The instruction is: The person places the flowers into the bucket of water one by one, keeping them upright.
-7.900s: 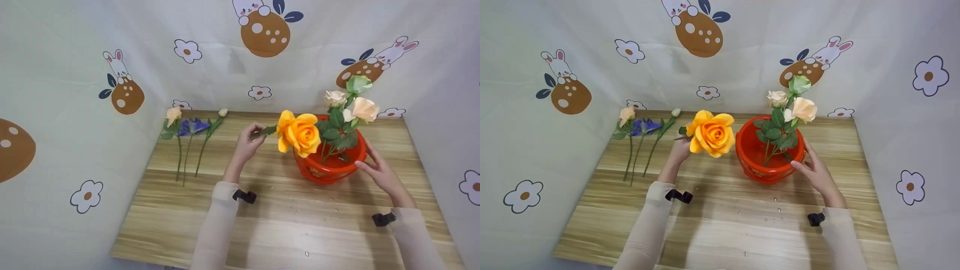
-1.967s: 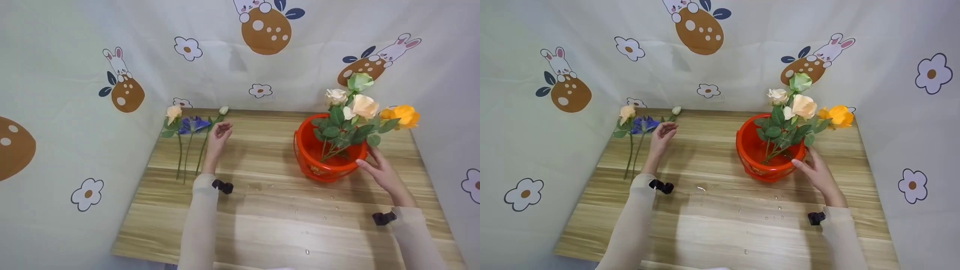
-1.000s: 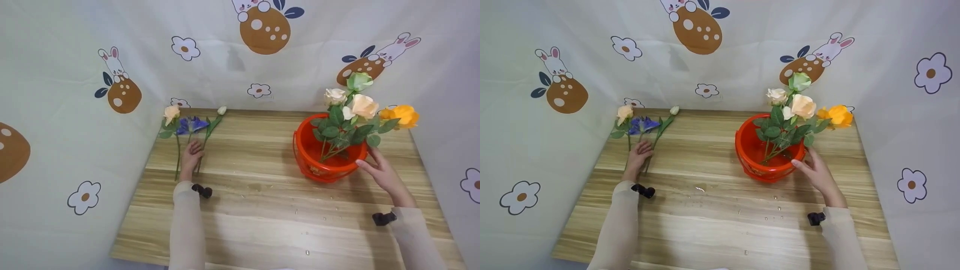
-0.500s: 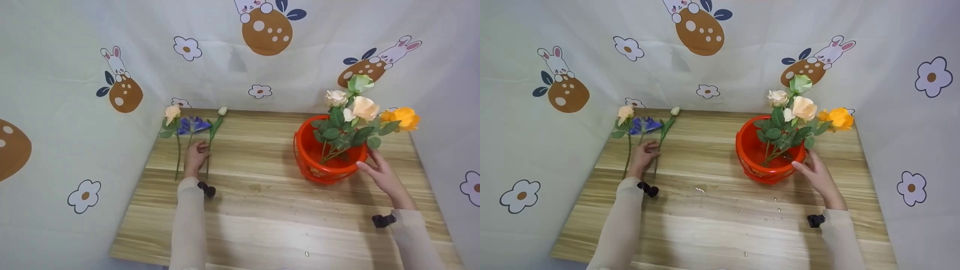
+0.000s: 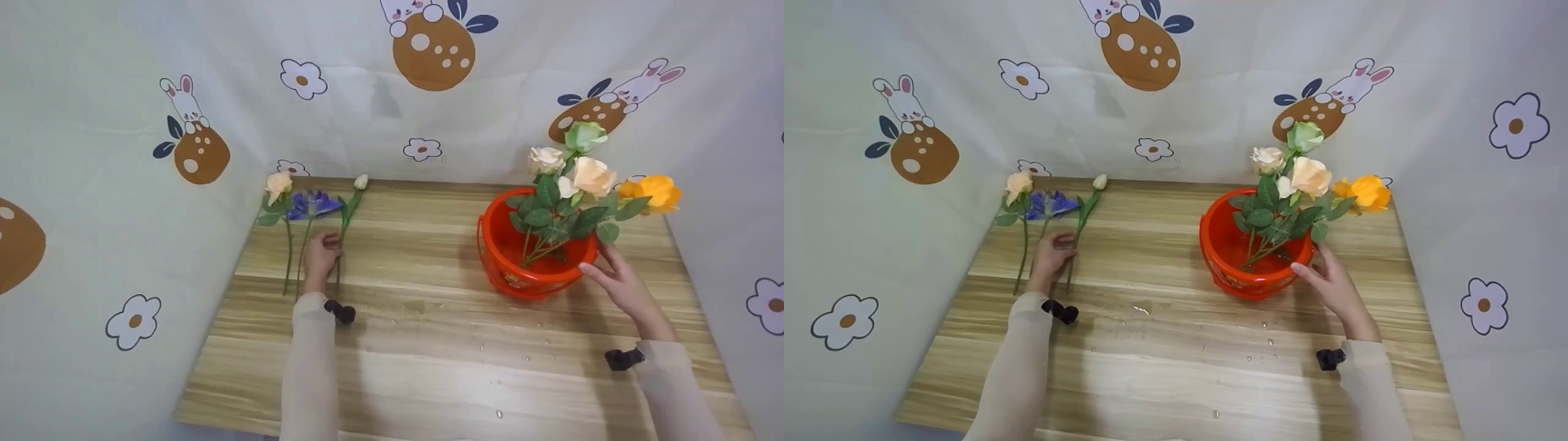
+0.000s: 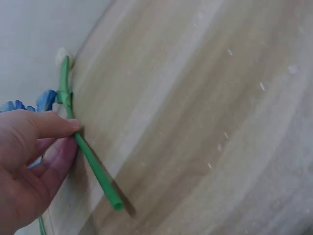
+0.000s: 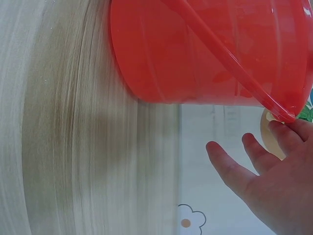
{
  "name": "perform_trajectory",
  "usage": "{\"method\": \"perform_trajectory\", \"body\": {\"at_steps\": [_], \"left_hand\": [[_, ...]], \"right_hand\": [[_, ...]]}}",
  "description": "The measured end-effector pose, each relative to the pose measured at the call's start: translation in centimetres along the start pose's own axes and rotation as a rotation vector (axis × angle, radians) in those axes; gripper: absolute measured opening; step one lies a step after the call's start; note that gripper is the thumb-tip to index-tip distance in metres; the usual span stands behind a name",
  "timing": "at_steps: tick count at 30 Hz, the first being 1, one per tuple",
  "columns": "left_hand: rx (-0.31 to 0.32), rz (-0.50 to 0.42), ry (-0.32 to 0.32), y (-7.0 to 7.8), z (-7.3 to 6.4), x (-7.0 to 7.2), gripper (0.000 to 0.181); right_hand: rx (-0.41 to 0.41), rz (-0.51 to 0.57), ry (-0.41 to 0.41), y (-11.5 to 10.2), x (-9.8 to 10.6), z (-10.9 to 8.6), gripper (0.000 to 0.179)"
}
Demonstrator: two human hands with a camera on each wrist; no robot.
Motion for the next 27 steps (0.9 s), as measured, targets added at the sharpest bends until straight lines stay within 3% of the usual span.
{"method": "perform_trajectory", "body": {"at_steps": [6,10,19,27], "left_hand": [[0.115,-0.268,-0.151,0.4,-0.9,-0.7,0.045],[0.164,-0.368,-0.216,0.2,-1.2,-1.6,0.045],[0.14,-0.371,-0.215,1.5,-1.9,-2.2,0.044],[0.052,-0.494,-0.219,4.1,-2.9,-2.5,0.04]], "right_hand": [[0.003,0.017,0.004,-0.2,-0.1,0.2,0.072],[0.011,0.022,0.007,-0.3,-0.1,0.3,0.072],[0.017,0.039,0.01,-0.4,-0.1,0.2,0.073],[0.008,0.033,0.01,-0.2,0.0,0.1,0.072]]}}
Point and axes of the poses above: each hand's wrist, its own z-axis towards the middle knuckle, its own x-axis out of the back of the hand, y = z × x, the point moved 5 cm from there along z, towards the middle knuckle, and after that the axes turned 11 degrees about x, right-handed, at the moved point
